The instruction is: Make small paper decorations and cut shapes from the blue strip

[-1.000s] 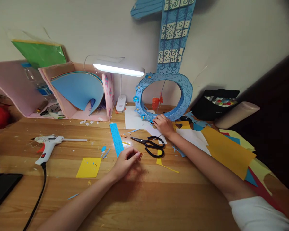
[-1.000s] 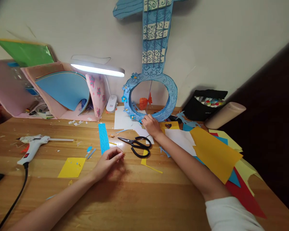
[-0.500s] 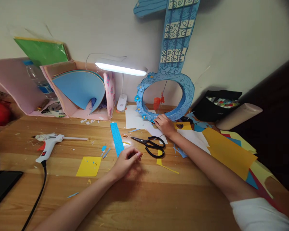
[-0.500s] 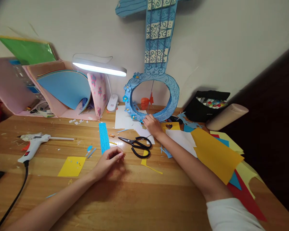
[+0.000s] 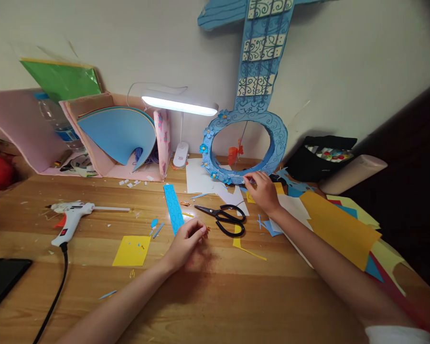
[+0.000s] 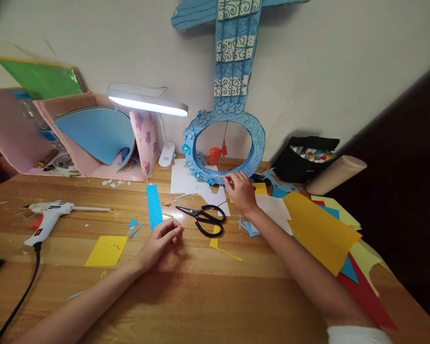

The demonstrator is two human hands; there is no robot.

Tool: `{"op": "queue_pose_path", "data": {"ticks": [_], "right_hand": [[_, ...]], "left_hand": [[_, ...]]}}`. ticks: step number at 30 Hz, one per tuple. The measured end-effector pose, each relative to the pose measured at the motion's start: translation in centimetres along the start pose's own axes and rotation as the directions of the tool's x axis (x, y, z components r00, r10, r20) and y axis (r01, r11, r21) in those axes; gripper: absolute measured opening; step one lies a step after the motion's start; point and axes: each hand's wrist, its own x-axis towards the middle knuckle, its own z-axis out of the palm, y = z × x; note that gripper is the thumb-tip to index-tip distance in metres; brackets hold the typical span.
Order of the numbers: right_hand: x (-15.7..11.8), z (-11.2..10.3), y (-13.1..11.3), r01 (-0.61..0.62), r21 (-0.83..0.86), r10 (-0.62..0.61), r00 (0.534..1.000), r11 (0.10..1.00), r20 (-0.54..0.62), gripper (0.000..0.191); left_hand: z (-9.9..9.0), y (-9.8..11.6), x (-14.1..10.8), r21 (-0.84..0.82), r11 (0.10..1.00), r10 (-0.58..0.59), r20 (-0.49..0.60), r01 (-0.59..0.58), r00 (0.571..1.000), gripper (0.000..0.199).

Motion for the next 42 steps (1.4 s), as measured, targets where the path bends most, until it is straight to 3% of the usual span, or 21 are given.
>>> {"op": "queue_pose_path", "data": {"ticks": [5,10,17,21,27,31,39,42], "right_hand": [[-1.3,-1.9,0.2,-0.067,-0.012,0.067,0.998,0.998,0.018,0.016],[-3.3,-2.6,0.2,-0.127,0.04,0.122,0.988,0.991,0.096,0.016],[-7.1,-4.4,-1.8,-0.095,0.15,0.052,0.962,0.984,0.267,0.01],[-8.7,-4.7,-2.2,-0.09,0.219,0.019,0.951,0.972,0.308,0.011],[-9.6,-4.4,-2.1,-0.084,0.245,-0.012,0.929,0.966,0.37,0.012],[-9.6,-4.5,-2.2,-0.078,0.246,-0.026,0.919,0.966,0.394,0.012],[-9.4,-5.1,-3.4,-0.11,0.308,-0.036,0.901,0.945,0.433,0.014],[-9.6,-5.1,-4.2,-0.134,0.338,-0.019,0.91,0.931,0.413,0.018]], "left_hand": [[0.1,0.0,-0.1,0.065,0.998,0.004,-0.055,-0.001,0.998,0.024],[-0.4,0.4,0.1,0.144,0.989,0.073,-0.192,-0.046,0.979,0.024],[-4.9,1.4,1.7,0.448,0.894,0.195,-0.38,-0.005,0.904,0.025],[-6.9,1.5,2.6,0.613,0.79,0.279,-0.363,0.002,0.889,0.02],[-7.0,1.1,4.4,0.757,0.652,0.251,-0.158,-0.046,0.955,0.013],[-7.0,1.1,5.4,0.813,0.581,0.228,-0.115,-0.04,0.967,0.016],[-10.3,2.4,10.0,0.843,0.519,0.221,-0.293,0.142,0.93,0.015],[-10.9,3.4,10.2,0.831,0.515,0.181,-0.343,0.208,0.922,0.008]]}}
